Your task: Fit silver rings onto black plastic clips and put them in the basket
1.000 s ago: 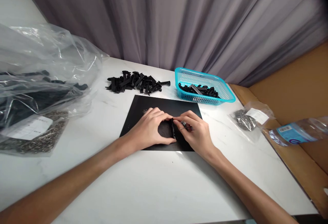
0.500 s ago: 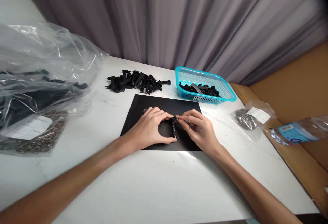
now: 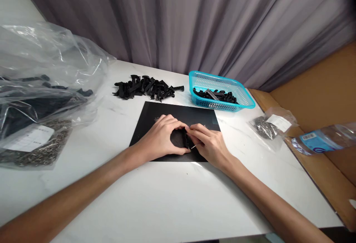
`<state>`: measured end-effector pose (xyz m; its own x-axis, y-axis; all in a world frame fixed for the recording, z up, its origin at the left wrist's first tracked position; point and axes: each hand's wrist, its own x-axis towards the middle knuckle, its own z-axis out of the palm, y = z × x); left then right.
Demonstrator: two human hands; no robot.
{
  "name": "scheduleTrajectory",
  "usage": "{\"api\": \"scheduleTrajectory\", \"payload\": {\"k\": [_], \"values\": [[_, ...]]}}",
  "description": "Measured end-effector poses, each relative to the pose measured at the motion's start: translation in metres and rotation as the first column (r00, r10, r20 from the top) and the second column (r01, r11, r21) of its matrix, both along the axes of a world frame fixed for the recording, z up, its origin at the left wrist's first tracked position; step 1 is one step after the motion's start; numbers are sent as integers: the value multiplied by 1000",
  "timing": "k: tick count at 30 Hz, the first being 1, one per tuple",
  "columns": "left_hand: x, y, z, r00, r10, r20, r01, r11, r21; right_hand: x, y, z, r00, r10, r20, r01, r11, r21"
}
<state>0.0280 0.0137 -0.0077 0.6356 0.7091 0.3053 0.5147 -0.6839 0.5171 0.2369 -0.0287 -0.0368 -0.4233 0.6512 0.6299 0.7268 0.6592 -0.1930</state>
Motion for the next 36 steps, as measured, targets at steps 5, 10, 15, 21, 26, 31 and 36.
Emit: {"api": "scheduleTrajectory", "payload": {"k": [5, 10, 15, 21, 26, 31, 36], "values": [[0, -1, 1, 1000, 18, -22, -18, 1000, -12, 5, 0, 3, 999, -4, -36, 0, 996, -93], [-1, -1, 1, 1000, 10, -28, -10, 1000, 14, 16, 0, 19, 968, -48, -246, -9, 975, -223], [-1, -1, 1, 1000, 4, -25, -4, 1000, 17, 23, 3, 25, 948, -115, -295, 39, 967, -253], [0, -3, 3, 999, 7, -36, -7, 1000, 22, 25, 6, 27, 974, -85, -208, 39, 975, -217], [-1, -2, 3, 999, 2, -32, -1, 1000, 30, 18, 6, 23, 988, 33, -151, -67, 972, -224], [-1, -1, 1, 999, 11, -35, -10, 1000, 29, 8, 11, 13, 994, 45, -104, -66, 976, -208], [-1, -1, 1, 999, 7, -41, -6, 1000, 23, 4, 14, 16, 997, 61, -45, -66, 988, -143]]}}
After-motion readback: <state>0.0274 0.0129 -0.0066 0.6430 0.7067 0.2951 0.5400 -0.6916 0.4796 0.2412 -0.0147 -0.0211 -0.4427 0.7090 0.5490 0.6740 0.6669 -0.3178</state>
